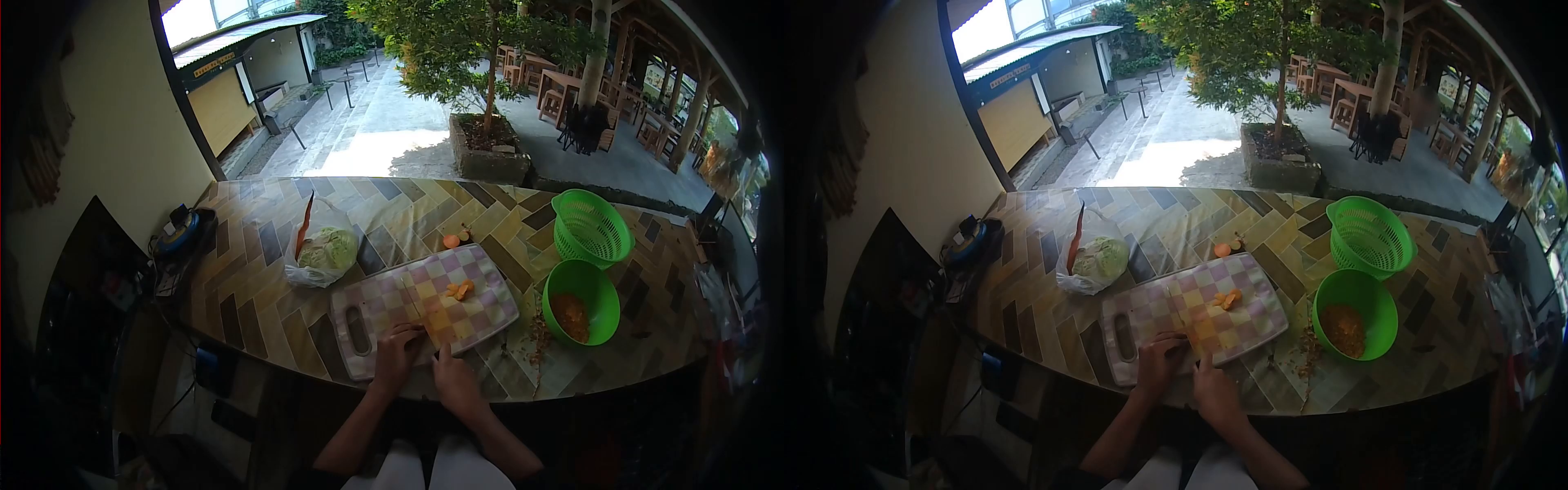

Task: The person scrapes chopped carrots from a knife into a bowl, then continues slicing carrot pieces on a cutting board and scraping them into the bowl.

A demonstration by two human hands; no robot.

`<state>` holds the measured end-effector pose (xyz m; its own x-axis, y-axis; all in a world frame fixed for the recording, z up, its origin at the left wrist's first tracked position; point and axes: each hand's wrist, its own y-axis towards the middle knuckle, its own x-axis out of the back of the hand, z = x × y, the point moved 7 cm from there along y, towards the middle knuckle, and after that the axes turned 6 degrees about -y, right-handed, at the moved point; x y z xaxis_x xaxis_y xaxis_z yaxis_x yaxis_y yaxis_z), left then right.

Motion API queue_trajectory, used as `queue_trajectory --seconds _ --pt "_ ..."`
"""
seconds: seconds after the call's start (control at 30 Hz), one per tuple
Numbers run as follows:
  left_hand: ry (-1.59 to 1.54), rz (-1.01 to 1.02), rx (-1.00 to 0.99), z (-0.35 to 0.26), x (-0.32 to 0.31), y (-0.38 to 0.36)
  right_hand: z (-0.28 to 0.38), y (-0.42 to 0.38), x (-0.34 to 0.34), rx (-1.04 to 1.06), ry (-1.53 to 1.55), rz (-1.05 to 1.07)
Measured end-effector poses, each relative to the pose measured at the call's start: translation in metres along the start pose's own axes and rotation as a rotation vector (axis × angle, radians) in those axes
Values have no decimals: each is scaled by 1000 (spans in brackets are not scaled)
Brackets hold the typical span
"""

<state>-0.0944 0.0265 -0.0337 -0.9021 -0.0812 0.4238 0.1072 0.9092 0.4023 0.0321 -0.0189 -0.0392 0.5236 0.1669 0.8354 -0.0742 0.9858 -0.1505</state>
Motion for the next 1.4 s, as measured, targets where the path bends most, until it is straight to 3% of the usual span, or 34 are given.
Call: queue_trajectory --seconds 0.23,0.33,0.63,0.83,1.13,1.4 --pt "-16 -4 6 -6 1 1 1 20 -8 8 -80 -80" --pt "-7 -36 -15 -3 1 0 -2 12 -2 10 29 -63" --pt "18 -45 -59 -4 3 0 4 4 -2 -11 -87 -19" --pt "-10 -40 -46 -7 5 0 4 20 -12 4 -55 -119" --pt "-12 -45 -35 -3 5 0 0 6 -2 -12 -26 -1" --pt "-40 -40 -22 -1 6 0 8 19 -14 -28 -72 -83"
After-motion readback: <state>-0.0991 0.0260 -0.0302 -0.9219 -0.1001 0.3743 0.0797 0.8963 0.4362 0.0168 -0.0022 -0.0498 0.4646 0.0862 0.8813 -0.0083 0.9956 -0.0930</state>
